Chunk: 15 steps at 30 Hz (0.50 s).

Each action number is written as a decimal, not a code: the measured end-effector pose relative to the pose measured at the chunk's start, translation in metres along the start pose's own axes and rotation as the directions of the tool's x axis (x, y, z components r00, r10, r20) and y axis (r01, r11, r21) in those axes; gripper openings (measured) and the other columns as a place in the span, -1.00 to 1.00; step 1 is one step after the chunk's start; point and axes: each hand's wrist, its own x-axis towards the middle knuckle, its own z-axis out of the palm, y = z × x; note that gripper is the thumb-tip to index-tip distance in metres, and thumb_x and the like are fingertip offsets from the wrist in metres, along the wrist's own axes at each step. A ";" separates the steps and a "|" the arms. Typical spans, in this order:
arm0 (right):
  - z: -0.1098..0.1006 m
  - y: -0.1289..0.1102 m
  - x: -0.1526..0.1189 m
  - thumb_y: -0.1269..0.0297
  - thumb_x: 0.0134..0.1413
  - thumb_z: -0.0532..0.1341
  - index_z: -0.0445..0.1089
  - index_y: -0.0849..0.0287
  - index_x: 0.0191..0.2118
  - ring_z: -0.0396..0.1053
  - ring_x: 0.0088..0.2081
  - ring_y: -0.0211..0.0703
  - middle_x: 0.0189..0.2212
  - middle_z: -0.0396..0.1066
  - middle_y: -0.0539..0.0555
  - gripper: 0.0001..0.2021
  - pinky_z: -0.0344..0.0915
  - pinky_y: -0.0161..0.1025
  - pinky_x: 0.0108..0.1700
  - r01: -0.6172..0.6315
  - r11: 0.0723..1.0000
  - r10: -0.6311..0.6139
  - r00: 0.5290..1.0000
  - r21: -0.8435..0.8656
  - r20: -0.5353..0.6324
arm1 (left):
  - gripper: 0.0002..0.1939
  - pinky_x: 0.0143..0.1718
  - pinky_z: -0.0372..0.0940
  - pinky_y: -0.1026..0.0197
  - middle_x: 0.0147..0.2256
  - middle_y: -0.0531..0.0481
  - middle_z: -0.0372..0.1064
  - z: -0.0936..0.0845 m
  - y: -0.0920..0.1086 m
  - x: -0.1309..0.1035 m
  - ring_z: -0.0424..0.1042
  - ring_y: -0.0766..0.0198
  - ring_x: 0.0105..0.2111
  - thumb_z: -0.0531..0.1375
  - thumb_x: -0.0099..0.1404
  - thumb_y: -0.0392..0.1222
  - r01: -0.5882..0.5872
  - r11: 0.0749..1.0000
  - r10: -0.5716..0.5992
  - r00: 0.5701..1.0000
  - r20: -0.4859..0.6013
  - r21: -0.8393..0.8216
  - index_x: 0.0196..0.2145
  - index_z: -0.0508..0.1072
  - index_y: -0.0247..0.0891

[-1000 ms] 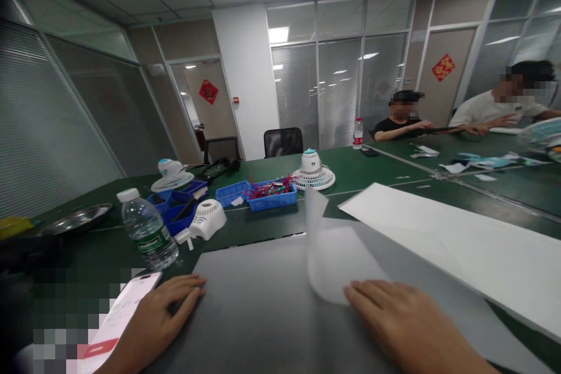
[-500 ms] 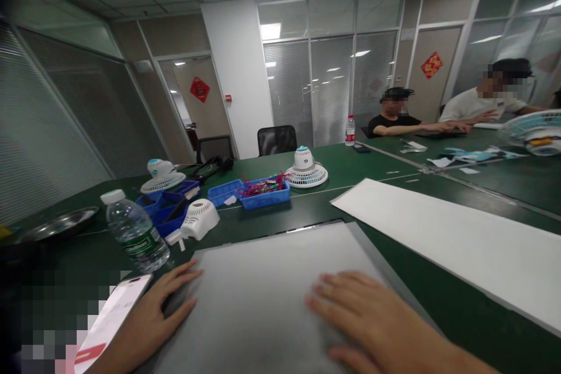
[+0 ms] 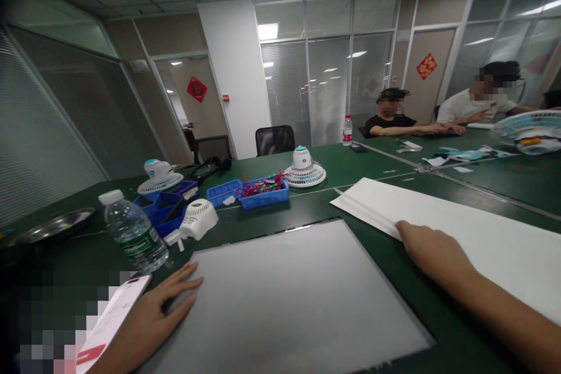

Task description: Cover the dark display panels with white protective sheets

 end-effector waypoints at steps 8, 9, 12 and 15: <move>-0.032 -0.109 -0.025 0.37 0.32 0.01 0.46 0.08 0.02 0.58 -0.18 -0.06 -0.11 0.59 0.08 -0.68 0.49 -0.17 -0.17 0.585 0.811 -0.579 0.803 0.002 -0.141 | -0.51 0.32 0.08 -0.15 0.29 0.01 0.26 0.002 -0.005 -0.004 0.18 0.05 0.32 0.02 0.40 0.05 0.019 0.997 -0.020 1.000 -0.009 -0.078 0.18 0.45 -0.09; -0.036 -0.126 -0.031 0.36 0.34 0.01 0.45 0.08 0.03 0.58 -0.18 -0.08 -0.10 0.59 0.06 -0.68 0.49 -0.17 -0.14 0.655 0.755 -0.645 0.749 0.023 -0.150 | -0.49 0.32 0.07 -0.14 0.29 0.00 0.26 0.002 -0.004 -0.004 0.18 0.06 0.32 -0.01 0.42 0.05 0.030 0.995 -0.031 0.999 -0.010 -0.096 0.19 0.44 -0.11; -0.059 -0.174 -0.042 0.20 0.37 0.07 0.46 0.07 0.05 0.57 -0.14 -0.12 -0.06 0.58 0.00 -0.71 0.48 -0.21 -0.12 0.762 0.639 -0.745 0.647 0.107 -0.160 | -0.43 0.34 0.05 -0.14 0.29 -0.01 0.27 0.002 -0.001 -0.007 0.19 0.08 0.32 -0.11 0.46 0.10 0.071 0.984 -0.077 0.997 -0.029 -0.161 0.24 0.38 -0.16; -0.086 -0.201 -0.048 0.11 0.34 0.14 0.41 0.01 0.15 0.54 -0.05 -0.18 0.02 0.54 -0.06 -0.66 0.45 -0.31 -0.07 0.815 0.538 -0.809 0.571 0.217 -0.137 | -0.38 0.32 0.08 -0.16 0.31 -0.06 0.24 0.002 0.000 -0.008 0.21 0.03 0.31 -0.08 0.44 0.16 0.091 0.979 -0.098 0.995 -0.031 -0.180 0.29 0.31 -0.20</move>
